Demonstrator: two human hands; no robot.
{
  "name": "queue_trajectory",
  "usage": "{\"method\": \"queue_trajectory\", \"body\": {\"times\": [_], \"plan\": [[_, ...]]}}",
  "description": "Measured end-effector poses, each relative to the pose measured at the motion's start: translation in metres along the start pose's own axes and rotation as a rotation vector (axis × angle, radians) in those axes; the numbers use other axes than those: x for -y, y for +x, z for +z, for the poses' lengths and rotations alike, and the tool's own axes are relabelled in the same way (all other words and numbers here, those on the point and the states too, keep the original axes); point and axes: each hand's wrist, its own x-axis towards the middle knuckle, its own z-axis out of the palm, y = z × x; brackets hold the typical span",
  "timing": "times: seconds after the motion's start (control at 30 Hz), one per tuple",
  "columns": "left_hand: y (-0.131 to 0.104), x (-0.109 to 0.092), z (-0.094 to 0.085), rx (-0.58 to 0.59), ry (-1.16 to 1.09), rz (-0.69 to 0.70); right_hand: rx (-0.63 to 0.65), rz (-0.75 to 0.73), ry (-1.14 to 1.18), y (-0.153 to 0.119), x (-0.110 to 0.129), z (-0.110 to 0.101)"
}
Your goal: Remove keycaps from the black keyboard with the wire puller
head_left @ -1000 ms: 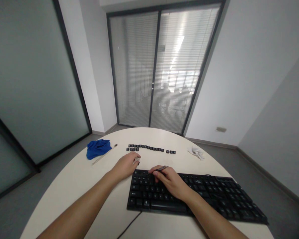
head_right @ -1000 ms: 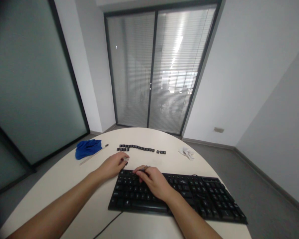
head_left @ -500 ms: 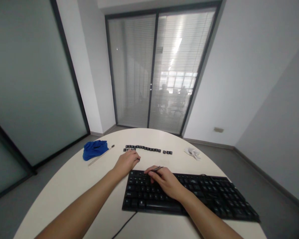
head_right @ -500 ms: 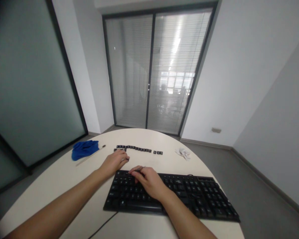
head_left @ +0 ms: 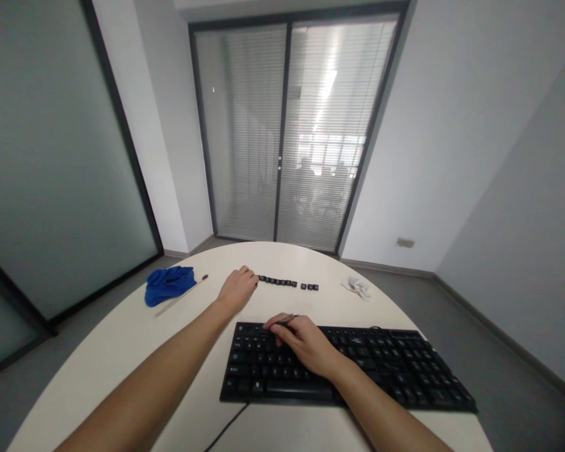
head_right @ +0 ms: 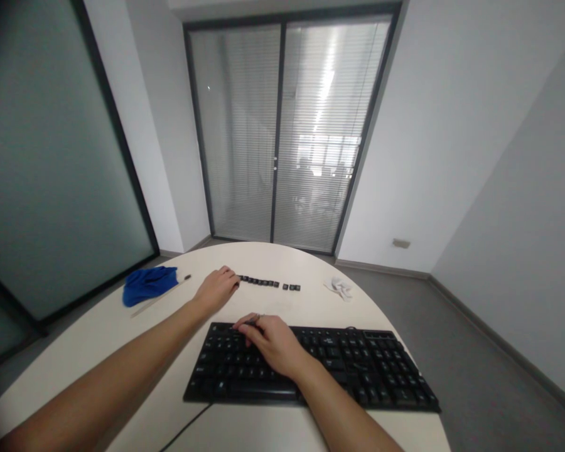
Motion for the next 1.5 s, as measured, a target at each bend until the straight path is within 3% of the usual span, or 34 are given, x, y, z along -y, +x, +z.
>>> {"method": "queue_trajectory", "body": {"times": [0.4, 0.6, 0.7, 0.73, 0.83, 0.97, 1.27, 1.5], "plan": [[-0.007, 0.005, -0.005, -0.024, 0.037, -0.024, 0.004, 0.008, -0.006, -0.001, 0.002, -0.001], [-0.013, -0.013, -0.013, -0.095, -0.063, -0.13, -0.086, 0.01, 0.012, 0.001, -0.003, 0.001], [-0.021, -0.033, -0.01, -0.119, -0.283, -0.277, -0.177, 0.064, -0.031, 0.002, -0.005, 0.0], [-0.024, -0.039, -0.009, -0.097, -0.46, -0.305, -0.205, 0.08, -0.048, 0.002, -0.005, -0.002], [-0.039, -0.055, -0.006, -0.014, -0.891, -0.269, -0.247, 0.118, -0.083, 0.0, -0.002, -0.009], [-0.055, -0.063, -0.012, 0.106, -1.061, -0.173, -0.199, 0.144, -0.11, -0.003, -0.001, -0.016], [-0.063, -0.059, -0.019, 0.134, -0.941, -0.101, -0.129, 0.156, -0.157, -0.003, -0.004, -0.015], [-0.065, -0.054, -0.018, 0.181, -0.891, -0.042, -0.058, 0.065, -0.196, -0.003, 0.001, -0.013]]}}
